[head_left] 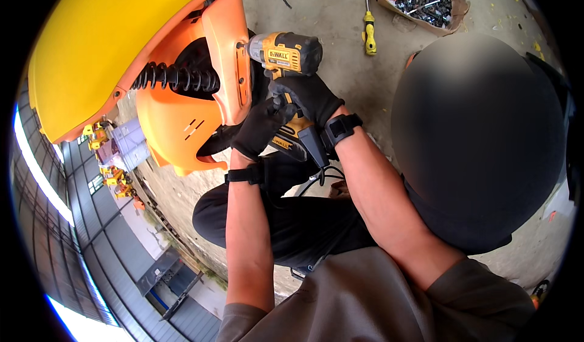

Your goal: The person removes screws from a scooter using an impact driver, aligns a new orange body panel, and fastens it with screws by hand and with the impact driver.

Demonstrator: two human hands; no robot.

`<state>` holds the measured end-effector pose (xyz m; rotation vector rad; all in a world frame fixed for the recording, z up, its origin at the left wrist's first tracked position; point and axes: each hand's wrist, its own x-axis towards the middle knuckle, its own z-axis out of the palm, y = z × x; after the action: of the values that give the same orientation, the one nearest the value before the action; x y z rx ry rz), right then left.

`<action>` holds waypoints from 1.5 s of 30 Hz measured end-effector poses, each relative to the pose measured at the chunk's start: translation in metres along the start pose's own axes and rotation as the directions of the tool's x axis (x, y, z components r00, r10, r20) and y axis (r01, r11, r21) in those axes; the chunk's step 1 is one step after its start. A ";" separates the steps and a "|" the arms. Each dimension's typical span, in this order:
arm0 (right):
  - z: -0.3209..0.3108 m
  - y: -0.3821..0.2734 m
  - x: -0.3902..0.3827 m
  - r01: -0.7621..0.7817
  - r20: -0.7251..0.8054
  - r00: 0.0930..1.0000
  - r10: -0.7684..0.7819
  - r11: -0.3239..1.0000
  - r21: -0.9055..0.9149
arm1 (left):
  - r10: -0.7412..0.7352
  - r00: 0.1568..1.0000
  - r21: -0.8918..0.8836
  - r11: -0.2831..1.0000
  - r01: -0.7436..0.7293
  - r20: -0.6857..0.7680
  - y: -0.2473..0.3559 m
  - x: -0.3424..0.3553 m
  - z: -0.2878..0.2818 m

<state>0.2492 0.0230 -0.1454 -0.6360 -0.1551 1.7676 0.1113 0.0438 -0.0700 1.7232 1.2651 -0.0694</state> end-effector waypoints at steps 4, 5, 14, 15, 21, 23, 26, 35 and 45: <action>0.000 0.002 0.002 0.034 -0.019 0.999 -0.034 0.999 -0.010 | 0.002 1.000 0.027 1.000 -0.001 -0.014 -0.005 0.000 0.000; 0.000 0.002 0.002 0.016 -0.014 1.000 -0.016 1.000 -0.022 | -0.006 1.000 0.057 0.998 0.007 -0.008 -0.007 0.000 -0.002; 0.000 0.003 0.000 0.036 -0.010 0.999 -0.036 0.998 -0.059 | -0.038 0.999 -0.058 0.998 0.038 -0.011 -0.007 0.000 0.001; -0.001 0.003 0.000 0.033 -0.010 0.999 -0.033 0.998 -0.062 | -0.050 0.999 -0.100 0.994 0.050 -0.001 -0.010 0.001 0.002; -0.004 0.006 0.004 0.005 0.005 1.000 -0.005 0.999 -0.045 | -0.025 1.000 -0.029 0.999 0.025 0.005 -0.015 0.003 0.001; -0.004 0.008 0.004 0.005 0.002 1.000 -0.005 0.999 -0.040 | -0.078 0.996 -0.007 0.997 0.078 0.051 -0.014 0.002 -0.002; -0.003 0.009 0.003 0.008 -0.018 1.000 -0.008 1.000 -0.017 | -0.099 0.993 -0.022 0.995 0.101 0.071 -0.017 0.002 -0.002; -0.022 0.005 -0.004 0.050 -0.032 0.998 -0.058 0.978 -0.202 | -0.029 0.999 -0.297 0.955 0.017 -0.035 -0.026 0.003 -0.002; -0.081 0.024 0.022 0.427 -0.076 0.900 -0.428 0.904 -0.031 | -0.547 0.824 -0.760 0.595 0.260 -0.146 -0.077 -0.008 -0.027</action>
<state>0.2655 0.0187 -0.2314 -0.6280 -0.2326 1.3138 0.0364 0.0572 -0.1016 0.7382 1.6683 0.4554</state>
